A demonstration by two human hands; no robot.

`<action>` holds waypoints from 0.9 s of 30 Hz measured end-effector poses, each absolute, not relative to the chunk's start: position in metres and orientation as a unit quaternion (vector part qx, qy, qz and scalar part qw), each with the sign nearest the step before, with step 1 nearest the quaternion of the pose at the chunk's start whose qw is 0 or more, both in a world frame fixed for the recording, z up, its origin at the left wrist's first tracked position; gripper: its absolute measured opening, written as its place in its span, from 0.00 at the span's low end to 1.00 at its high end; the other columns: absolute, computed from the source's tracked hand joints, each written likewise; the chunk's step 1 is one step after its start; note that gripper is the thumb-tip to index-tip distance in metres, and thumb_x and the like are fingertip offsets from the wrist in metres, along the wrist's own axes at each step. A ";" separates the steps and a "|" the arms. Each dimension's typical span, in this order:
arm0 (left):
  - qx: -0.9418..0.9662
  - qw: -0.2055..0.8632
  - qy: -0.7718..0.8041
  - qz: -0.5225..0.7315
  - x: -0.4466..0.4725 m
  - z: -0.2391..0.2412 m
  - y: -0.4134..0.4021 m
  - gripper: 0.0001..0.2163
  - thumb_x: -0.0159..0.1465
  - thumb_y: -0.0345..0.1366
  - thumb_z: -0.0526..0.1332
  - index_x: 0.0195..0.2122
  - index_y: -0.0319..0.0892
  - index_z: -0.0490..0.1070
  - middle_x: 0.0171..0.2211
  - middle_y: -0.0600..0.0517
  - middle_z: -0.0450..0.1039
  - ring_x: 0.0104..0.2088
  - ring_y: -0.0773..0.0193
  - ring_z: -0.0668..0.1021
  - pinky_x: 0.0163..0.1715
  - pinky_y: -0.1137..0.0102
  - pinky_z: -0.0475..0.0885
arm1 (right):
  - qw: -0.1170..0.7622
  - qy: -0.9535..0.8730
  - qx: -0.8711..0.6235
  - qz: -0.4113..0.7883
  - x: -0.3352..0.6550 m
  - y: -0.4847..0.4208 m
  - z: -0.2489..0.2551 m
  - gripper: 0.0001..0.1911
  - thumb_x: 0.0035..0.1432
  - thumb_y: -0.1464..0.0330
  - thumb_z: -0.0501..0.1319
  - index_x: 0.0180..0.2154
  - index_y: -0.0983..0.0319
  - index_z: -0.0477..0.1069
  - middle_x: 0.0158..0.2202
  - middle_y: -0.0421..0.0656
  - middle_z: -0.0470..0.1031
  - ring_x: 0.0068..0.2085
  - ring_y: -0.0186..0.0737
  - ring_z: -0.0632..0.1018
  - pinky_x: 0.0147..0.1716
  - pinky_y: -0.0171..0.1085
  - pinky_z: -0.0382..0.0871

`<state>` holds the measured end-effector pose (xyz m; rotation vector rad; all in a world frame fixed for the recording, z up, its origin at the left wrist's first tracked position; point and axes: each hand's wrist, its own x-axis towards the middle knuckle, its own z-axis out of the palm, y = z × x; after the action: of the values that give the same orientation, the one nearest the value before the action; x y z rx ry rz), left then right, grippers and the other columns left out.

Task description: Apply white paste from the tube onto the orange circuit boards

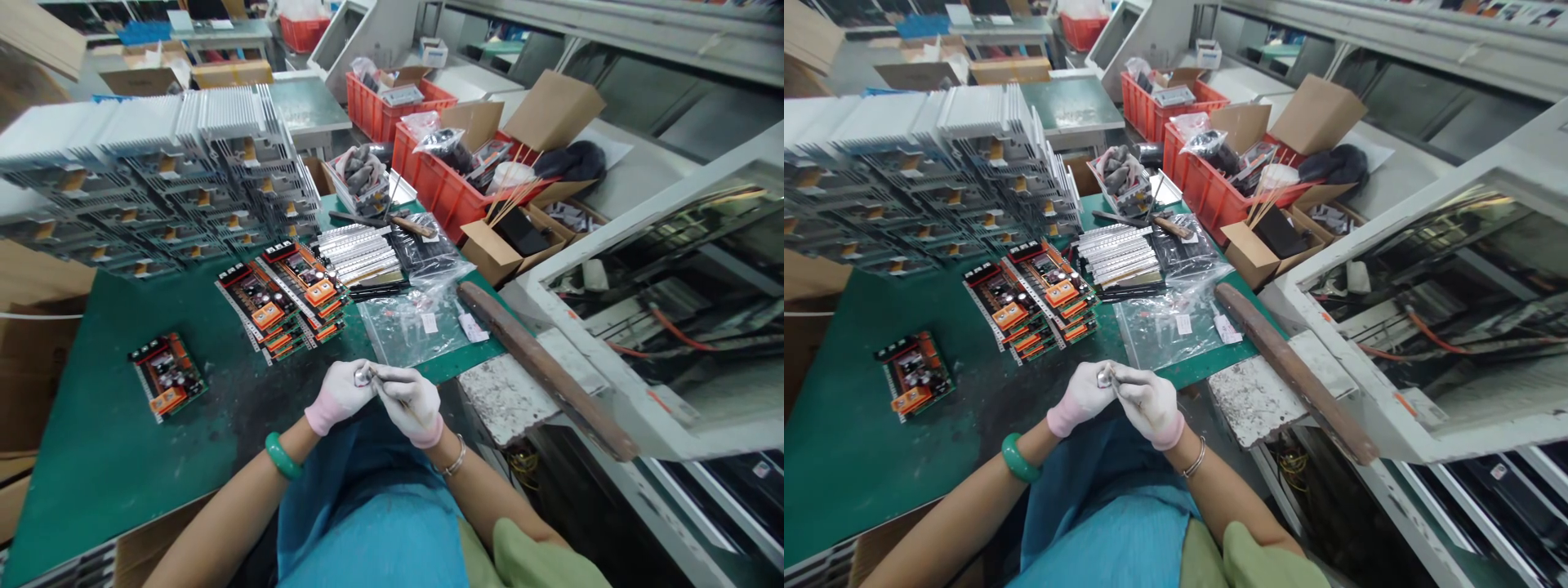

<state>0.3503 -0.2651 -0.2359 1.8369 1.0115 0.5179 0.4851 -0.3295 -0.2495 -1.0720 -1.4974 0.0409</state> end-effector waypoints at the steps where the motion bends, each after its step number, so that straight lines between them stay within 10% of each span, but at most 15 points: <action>1: 0.750 0.471 0.413 0.213 0.350 -0.236 -0.265 0.09 0.54 0.39 0.58 0.28 0.39 0.74 0.26 0.52 0.76 0.25 0.67 0.73 0.27 0.75 0.66 | 0.607 -0.649 -0.459 0.008 0.485 -0.329 -0.249 0.08 0.56 0.75 0.64 0.33 0.56 0.68 0.38 0.39 0.80 0.38 0.35 0.82 0.35 0.30 0.79; 12: 0.749 0.444 0.438 0.223 0.353 -0.237 -0.265 0.05 0.55 0.32 0.58 0.26 0.40 0.73 0.24 0.53 0.74 0.27 0.66 0.75 0.31 0.74 0.69 | 0.613 -0.597 -0.486 0.180 0.479 -0.325 -0.264 0.13 0.55 0.76 0.62 0.41 0.56 0.77 0.39 0.40 0.81 0.39 0.41 0.82 0.40 0.34 0.80; 27: 0.758 0.426 0.454 0.195 0.355 -0.231 -0.266 0.04 0.54 0.34 0.59 0.26 0.41 0.71 0.25 0.54 0.74 0.26 0.66 0.74 0.29 0.74 0.66 | 0.639 -0.574 -0.511 0.041 0.476 -0.326 -0.255 0.10 0.57 0.71 0.64 0.26 0.56 0.65 0.34 0.38 0.80 0.32 0.34 0.82 0.30 0.31 0.79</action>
<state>0.3549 -0.2663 -0.2306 1.8945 1.1338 0.4869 0.4764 -0.3257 -0.2550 -1.1660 -1.3100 0.0946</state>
